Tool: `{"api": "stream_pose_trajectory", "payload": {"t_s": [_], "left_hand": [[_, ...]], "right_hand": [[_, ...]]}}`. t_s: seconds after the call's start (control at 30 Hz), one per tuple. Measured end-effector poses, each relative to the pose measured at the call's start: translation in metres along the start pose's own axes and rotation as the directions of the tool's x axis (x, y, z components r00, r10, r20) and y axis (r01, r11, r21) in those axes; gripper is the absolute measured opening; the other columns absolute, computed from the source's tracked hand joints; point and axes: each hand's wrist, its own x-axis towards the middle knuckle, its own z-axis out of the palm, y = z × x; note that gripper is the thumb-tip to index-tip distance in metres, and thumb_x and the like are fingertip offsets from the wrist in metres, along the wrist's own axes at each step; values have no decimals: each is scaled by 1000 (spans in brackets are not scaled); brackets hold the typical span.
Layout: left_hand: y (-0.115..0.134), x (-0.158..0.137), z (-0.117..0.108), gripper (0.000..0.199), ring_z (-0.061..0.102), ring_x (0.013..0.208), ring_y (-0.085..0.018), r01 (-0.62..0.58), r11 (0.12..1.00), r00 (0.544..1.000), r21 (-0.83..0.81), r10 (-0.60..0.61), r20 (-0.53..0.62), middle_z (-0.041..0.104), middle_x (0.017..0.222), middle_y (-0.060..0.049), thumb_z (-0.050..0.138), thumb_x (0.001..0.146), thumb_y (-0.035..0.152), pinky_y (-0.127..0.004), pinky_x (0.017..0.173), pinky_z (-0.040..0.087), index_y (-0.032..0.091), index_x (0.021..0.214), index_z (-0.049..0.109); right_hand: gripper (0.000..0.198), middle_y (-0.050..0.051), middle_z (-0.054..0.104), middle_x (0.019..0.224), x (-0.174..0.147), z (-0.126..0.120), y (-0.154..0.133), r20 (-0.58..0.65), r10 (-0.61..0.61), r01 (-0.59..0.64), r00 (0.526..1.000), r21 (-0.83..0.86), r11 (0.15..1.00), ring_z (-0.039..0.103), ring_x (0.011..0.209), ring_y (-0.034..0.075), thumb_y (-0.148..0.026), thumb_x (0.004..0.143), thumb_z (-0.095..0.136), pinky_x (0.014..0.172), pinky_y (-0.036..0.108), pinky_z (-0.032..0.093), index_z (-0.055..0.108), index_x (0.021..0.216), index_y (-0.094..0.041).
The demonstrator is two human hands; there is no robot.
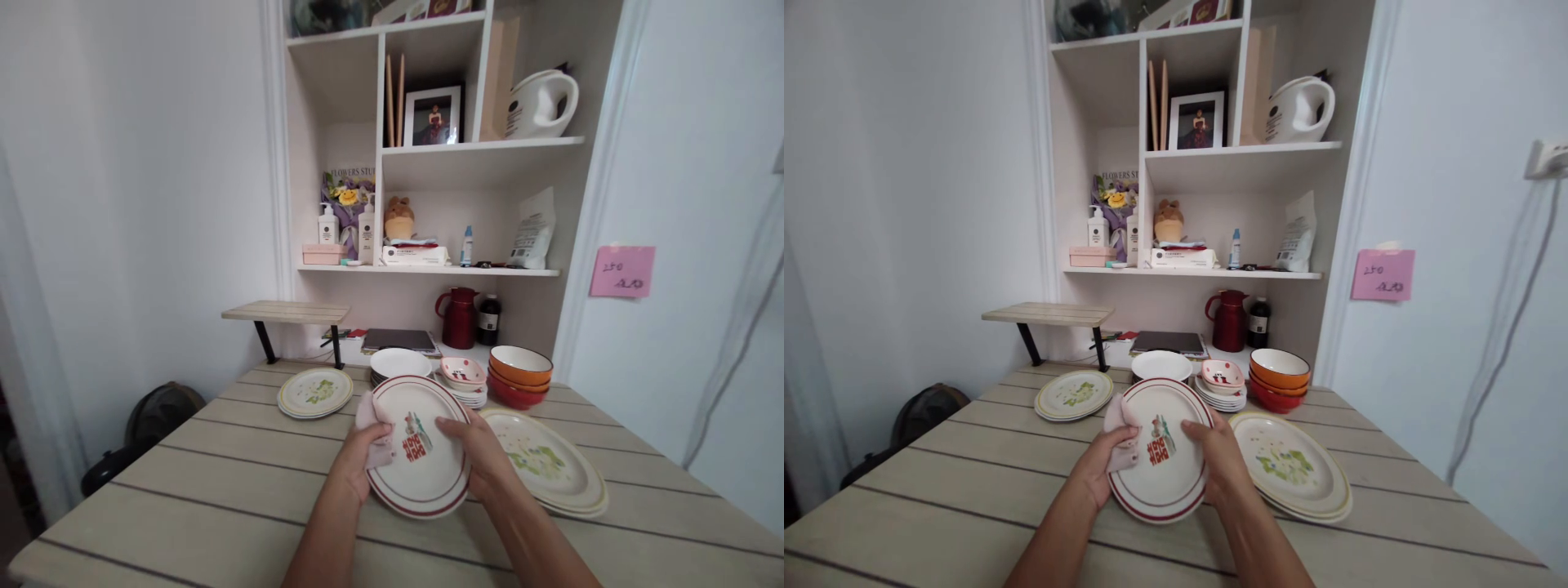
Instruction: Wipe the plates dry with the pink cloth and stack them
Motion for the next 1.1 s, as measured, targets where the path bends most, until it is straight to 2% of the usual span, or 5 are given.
{"api": "stream_pose_trajectory", "payload": {"t_s": [0.4,0.73,0.87,1.0,1.1], "left_hand": [[-7,3,14,32,72,71,-23,-23,970,1000,-242,18,-21,75,78,-10,73,70,20,-36,75,58,12,101,67],[-34,-2,37,31,72,88,-26,27,956,998,-291,-11,56,76,91,-12,70,72,20,-34,77,57,12,102,69],[-27,-1,30,30,72,80,-24,-1,966,1000,-259,7,21,76,85,-11,71,69,17,-32,72,57,11,98,69],[-4,-5,14,40,69,69,-18,-104,972,995,-213,100,-30,75,80,-7,73,60,12,-26,65,54,14,99,67],[9,-11,6,50,67,64,-17,-172,979,985,-106,172,-7,75,80,-5,75,55,10,-24,57,52,17,104,66]], "right_hand": [[70,5,78,85,-3,10,9,-147,-225,224,963,-26,974,71,69,26,-26,61,75,63,38,57,58,128,-22],[66,3,73,107,0,16,22,-325,-415,419,850,-59,906,68,84,20,-31,67,72,75,32,56,54,131,-26],[71,1,74,104,0,18,21,-262,-351,360,899,-11,933,69,85,20,-29,66,74,77,34,56,51,133,-29],[72,4,76,104,-2,17,11,-70,-176,178,982,26,984,71,87,24,-26,63,77,76,35,56,54,132,-26],[66,8,77,101,-4,12,-2,35,-40,39,999,29,999,72,83,25,-29,65,78,76,37,56,57,128,-21]]}}
